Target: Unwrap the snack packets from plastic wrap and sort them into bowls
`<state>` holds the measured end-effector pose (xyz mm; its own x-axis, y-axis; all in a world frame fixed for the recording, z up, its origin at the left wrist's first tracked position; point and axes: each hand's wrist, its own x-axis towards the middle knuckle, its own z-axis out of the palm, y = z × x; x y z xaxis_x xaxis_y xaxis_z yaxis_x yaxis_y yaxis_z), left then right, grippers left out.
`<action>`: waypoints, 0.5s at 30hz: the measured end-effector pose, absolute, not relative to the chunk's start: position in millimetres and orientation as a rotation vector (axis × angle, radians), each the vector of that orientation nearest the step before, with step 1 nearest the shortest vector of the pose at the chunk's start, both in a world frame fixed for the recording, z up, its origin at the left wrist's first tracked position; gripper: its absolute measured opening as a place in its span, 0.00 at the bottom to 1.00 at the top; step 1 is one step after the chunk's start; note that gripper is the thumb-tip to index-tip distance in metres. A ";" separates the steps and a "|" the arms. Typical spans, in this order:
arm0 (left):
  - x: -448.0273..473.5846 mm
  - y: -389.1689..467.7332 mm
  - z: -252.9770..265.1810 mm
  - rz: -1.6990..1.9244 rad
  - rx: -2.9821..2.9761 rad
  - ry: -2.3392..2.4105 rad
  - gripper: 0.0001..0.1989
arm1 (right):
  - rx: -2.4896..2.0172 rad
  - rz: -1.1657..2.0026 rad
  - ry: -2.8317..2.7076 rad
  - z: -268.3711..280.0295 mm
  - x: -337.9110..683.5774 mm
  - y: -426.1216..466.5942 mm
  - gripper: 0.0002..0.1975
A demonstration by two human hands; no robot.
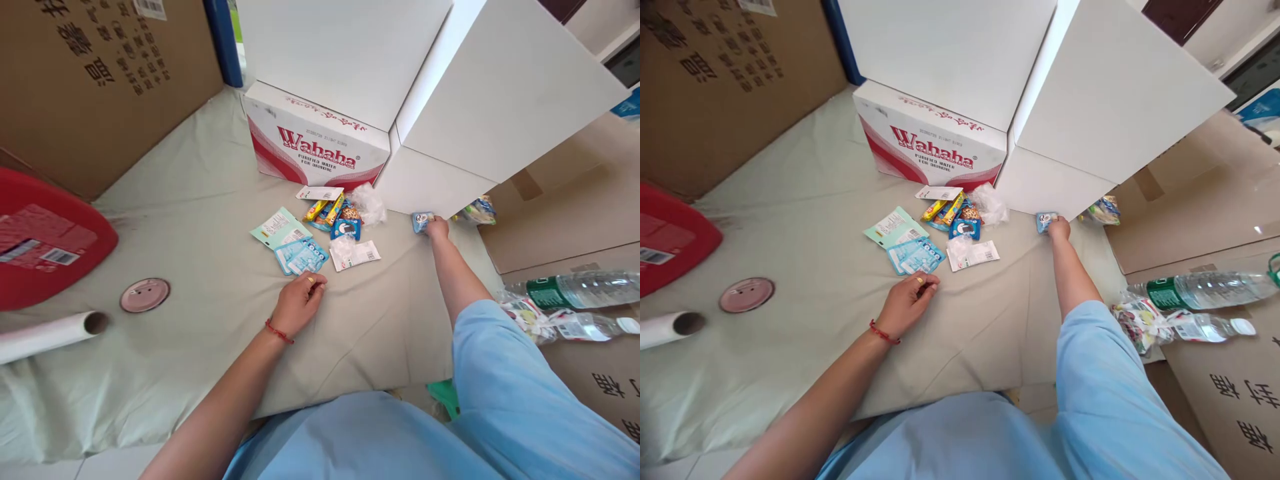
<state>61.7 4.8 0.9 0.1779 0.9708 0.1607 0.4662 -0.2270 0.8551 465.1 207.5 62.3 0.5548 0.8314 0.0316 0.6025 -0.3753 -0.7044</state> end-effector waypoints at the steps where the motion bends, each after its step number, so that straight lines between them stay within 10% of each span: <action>1: 61.4 5.2 0.6 0.977 1.799 1.352 0.11 | -2.130 0.358 -1.148 62.6 462.9 207.1 0.06; 7: 60.9 7.6 -2.3 1.028 1.741 1.323 0.10 | -1.994 0.047 -1.295 76.8 427.9 192.1 0.11; 15: 60.0 9.0 -2.4 1.083 1.583 1.312 0.09 | -1.208 0.708 -2.355 71.7 316.6 126.2 0.15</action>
